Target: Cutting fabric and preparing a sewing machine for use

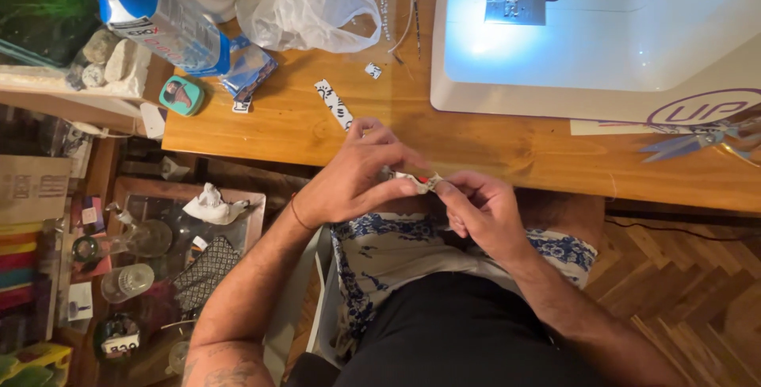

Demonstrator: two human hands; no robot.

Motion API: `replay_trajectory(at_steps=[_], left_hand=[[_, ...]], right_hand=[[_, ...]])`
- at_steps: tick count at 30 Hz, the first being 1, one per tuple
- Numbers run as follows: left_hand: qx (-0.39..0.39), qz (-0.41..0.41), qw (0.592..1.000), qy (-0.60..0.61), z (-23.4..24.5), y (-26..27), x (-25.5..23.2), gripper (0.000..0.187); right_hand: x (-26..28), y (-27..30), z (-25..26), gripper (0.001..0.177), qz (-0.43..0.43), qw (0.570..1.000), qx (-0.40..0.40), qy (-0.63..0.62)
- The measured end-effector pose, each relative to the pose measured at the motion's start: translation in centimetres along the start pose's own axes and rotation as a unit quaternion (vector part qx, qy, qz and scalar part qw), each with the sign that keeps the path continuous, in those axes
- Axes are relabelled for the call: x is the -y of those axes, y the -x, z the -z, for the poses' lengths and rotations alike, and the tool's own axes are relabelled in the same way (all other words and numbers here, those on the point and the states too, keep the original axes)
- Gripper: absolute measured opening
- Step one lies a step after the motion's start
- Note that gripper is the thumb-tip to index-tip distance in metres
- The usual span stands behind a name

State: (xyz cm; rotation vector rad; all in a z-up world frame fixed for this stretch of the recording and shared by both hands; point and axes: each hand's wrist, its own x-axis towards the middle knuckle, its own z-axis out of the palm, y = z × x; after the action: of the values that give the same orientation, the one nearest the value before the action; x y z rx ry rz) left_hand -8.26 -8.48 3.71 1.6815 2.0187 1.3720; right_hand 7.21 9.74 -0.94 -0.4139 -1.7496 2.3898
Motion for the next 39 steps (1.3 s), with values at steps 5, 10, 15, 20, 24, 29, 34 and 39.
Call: replay_trajectory(at_steps=[5,10,15,20,24,29,34,39], left_hand=[[0.000,0.051,0.999,-0.015,0.8,-0.7,0.5,0.021],[-0.004,0.133,0.991,0.025,3.1,-4.6,-1.8,0.021],[-0.005,0.169,0.985,0.021,3.7,-6.9,-2.7,0.021],[-0.005,0.195,0.981,0.018,4.0,-6.9,-3.5,0.020],[-0.017,0.203,0.979,0.004,4.4,-6.5,-3.8,0.019],[-0.037,0.203,0.978,-0.025,5.2,-6.7,-3.7,0.017],[-0.051,0.222,0.971,-0.064,5.7,-7.0,-3.3,0.019],[-0.079,0.204,0.963,-0.158,5.1,-8.0,0.3,0.027]], right_hand=[[4.0,0.1,4.4,0.013,-0.010,0.989,-0.045,0.141],[9.5,-0.5,6.7,0.017,0.092,0.990,-0.047,0.097],[10.4,-1.6,8.3,0.018,0.166,0.986,0.000,-0.034],[9.5,-1.6,10.1,0.018,0.146,0.984,0.003,-0.097],[9.3,-2.0,10.6,0.017,0.138,0.986,0.003,-0.089],[9.6,-2.9,10.5,0.020,0.127,0.991,-0.011,-0.040],[13.3,-2.8,8.0,0.019,0.101,0.990,-0.047,0.091],[16.1,-6.9,5.6,0.024,0.058,0.866,-0.118,0.482]])
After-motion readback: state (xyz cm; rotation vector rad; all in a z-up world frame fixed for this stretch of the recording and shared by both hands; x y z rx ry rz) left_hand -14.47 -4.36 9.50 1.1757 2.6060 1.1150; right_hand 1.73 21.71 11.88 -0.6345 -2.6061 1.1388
